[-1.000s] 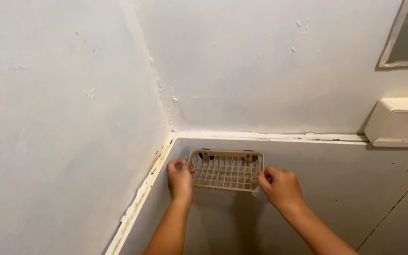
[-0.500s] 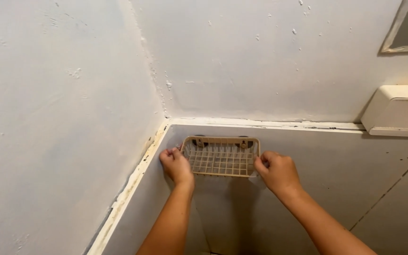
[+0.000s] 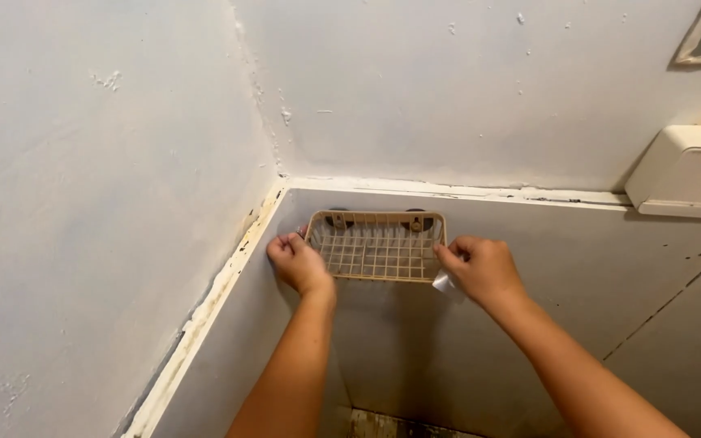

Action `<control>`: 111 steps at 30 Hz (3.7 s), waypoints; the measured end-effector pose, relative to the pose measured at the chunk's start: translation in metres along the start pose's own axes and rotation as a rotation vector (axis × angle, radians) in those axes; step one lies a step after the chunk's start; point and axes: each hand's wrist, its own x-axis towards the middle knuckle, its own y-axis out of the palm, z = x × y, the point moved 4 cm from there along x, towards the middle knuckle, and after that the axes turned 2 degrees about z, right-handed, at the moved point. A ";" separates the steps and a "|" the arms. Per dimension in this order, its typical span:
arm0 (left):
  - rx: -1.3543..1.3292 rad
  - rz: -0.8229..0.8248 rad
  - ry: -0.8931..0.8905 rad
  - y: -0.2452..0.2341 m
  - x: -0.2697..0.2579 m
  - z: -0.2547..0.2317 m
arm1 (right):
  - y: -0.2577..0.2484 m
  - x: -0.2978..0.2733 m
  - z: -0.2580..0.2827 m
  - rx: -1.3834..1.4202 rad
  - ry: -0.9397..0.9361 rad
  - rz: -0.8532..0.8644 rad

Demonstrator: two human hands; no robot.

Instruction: Organizing and installing a storage rack and bathroom accessories.

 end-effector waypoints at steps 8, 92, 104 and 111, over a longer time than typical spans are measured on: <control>-0.167 0.027 -0.152 -0.003 -0.013 -0.018 | -0.017 0.010 0.011 0.022 0.149 0.097; -0.041 0.014 0.073 -0.016 -0.009 -0.061 | 0.214 0.109 0.122 1.117 -0.242 0.770; -0.100 0.001 0.078 -0.013 -0.010 -0.048 | 0.219 0.112 0.117 1.139 -0.231 0.803; -0.260 0.026 -0.026 -0.014 -0.006 -0.037 | 0.225 0.110 0.113 1.252 -0.163 0.861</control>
